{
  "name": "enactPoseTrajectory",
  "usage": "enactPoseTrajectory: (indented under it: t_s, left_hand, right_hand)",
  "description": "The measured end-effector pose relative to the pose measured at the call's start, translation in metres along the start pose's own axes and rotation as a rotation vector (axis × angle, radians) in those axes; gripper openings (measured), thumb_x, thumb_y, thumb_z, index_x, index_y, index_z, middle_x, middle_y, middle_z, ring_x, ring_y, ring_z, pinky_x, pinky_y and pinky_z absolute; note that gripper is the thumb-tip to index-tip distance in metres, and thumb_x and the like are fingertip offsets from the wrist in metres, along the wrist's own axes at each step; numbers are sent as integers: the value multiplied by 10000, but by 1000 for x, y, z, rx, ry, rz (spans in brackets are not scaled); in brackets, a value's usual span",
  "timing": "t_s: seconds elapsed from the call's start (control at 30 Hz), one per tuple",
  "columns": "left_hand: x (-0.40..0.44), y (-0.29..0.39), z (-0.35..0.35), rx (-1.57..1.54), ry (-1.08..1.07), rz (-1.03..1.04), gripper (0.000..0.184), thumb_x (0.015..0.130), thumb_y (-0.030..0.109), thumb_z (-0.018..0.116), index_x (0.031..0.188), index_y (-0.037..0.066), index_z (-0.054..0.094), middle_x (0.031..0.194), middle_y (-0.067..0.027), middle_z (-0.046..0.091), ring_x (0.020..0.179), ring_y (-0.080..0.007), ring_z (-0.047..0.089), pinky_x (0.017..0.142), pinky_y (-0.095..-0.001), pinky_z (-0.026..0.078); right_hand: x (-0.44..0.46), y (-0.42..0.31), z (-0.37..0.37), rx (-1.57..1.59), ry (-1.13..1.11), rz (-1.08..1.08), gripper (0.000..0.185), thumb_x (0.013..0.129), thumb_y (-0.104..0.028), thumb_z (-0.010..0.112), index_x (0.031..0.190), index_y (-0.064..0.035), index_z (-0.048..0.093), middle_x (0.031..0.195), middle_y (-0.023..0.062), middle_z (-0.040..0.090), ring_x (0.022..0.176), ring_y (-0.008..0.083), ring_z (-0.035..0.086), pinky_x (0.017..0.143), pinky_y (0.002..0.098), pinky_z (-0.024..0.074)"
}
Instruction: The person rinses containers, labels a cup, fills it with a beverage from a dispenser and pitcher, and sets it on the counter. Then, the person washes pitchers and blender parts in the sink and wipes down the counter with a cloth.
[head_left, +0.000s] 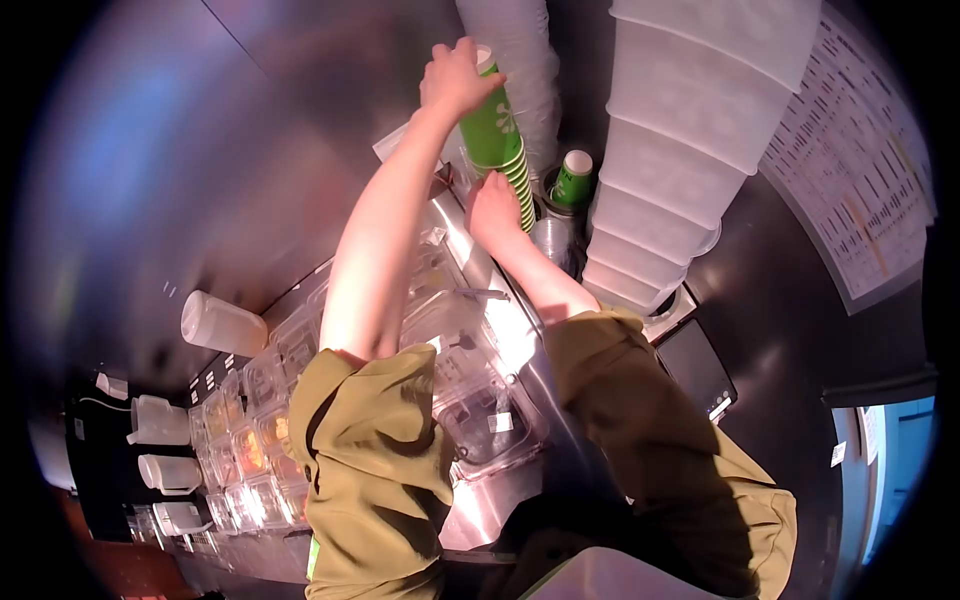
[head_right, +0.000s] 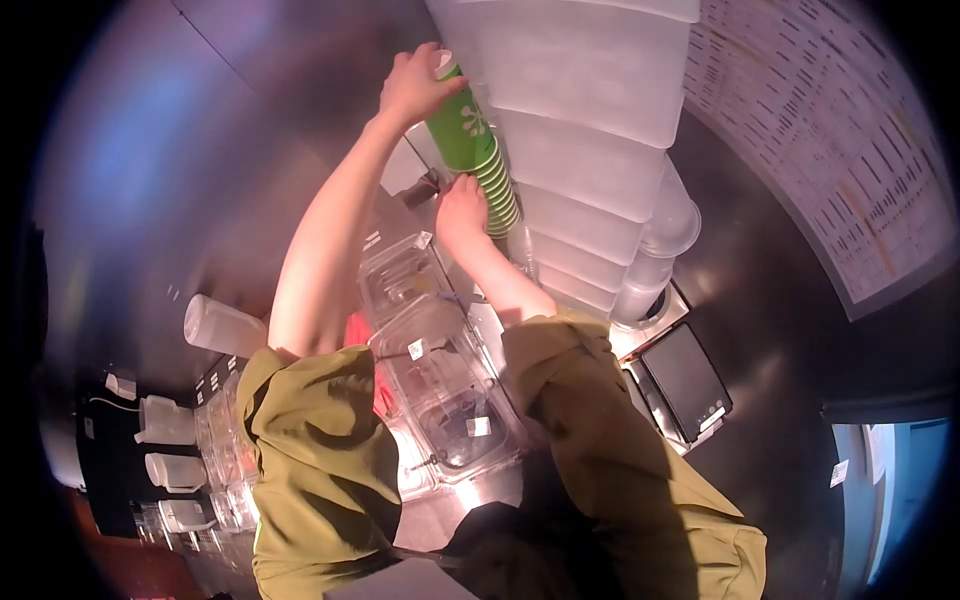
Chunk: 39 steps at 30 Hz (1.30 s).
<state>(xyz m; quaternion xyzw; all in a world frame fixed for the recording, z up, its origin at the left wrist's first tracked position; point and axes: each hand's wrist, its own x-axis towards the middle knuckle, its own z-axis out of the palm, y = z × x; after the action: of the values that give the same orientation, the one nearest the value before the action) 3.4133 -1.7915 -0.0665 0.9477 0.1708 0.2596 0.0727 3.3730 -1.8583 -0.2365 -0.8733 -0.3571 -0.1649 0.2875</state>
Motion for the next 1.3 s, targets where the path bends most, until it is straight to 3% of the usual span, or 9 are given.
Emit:
enactPoseTrajectory:
  t_s: [0.43,0.73,0.83,0.9,0.93,1.03,1.1,1.23,1.3]
  left_hand:
    - [7,-2,-28,26,-188,-61,1023,517,352,762,1322,222,144,1072,-158,516,982,-326,516,817,-416,410]
    - [4,6,-38,-17,-158,-60,945,538,292,755,1297,209,199,1091,-162,516,1028,-321,493,849,-413,396]
    - [41,7,-90,-324,120,39,795,596,238,713,1228,22,282,1062,-176,528,974,-296,525,801,-398,423]
    - [83,-2,-207,-518,188,176,672,669,212,676,1176,-67,333,996,-172,551,850,-209,568,681,-315,466]
    - [65,28,-254,-154,270,-41,668,665,222,690,1155,-76,348,937,-149,571,788,-191,571,676,-314,462]
    - [9,-5,-290,-212,284,38,661,653,242,701,1140,-53,368,865,-142,587,755,-195,572,669,-305,461]
    - [-70,-46,-285,-413,342,53,689,620,269,716,1143,-22,376,940,-142,549,850,-208,544,723,-305,444]
    - [-269,-51,-269,190,648,284,690,594,112,726,1163,60,341,1166,-178,381,1087,-288,403,898,-401,341]
    - [-338,-64,-262,334,746,342,662,547,-3,702,1125,78,388,1204,-202,346,1104,-359,383,898,-429,346]
  right_hand:
    - [12,-16,-35,-70,-445,67,323,818,-193,414,1010,6,579,1137,197,463,1063,304,442,866,355,374]
    - [16,-17,-85,-39,-710,-102,334,795,-163,420,1044,21,544,1164,232,437,1069,315,442,873,359,383]
    - [18,-9,-67,-116,-623,-47,304,784,-162,446,1012,-10,579,1156,208,468,1069,307,454,864,370,390]
    - [12,-7,-60,-124,-593,-2,269,770,-156,470,968,-42,612,1115,178,517,1052,291,481,844,378,403]
    - [14,-8,-60,-96,-597,9,248,760,-152,483,937,-61,631,1082,160,550,1036,277,503,827,382,415]
    - [18,-32,-34,-16,-375,153,230,711,-157,527,869,-23,627,879,130,625,854,286,590,724,385,464]
    - [-6,-56,-91,242,-383,78,249,735,-117,489,930,0,591,948,192,585,944,305,551,783,382,445]
    - [-50,-73,-131,1055,-171,-99,153,715,-129,543,799,-1,544,686,141,584,666,228,591,618,340,452]
    - [-63,-90,-174,1449,-466,-2,190,752,-116,564,880,20,529,688,62,578,636,122,557,568,248,446]
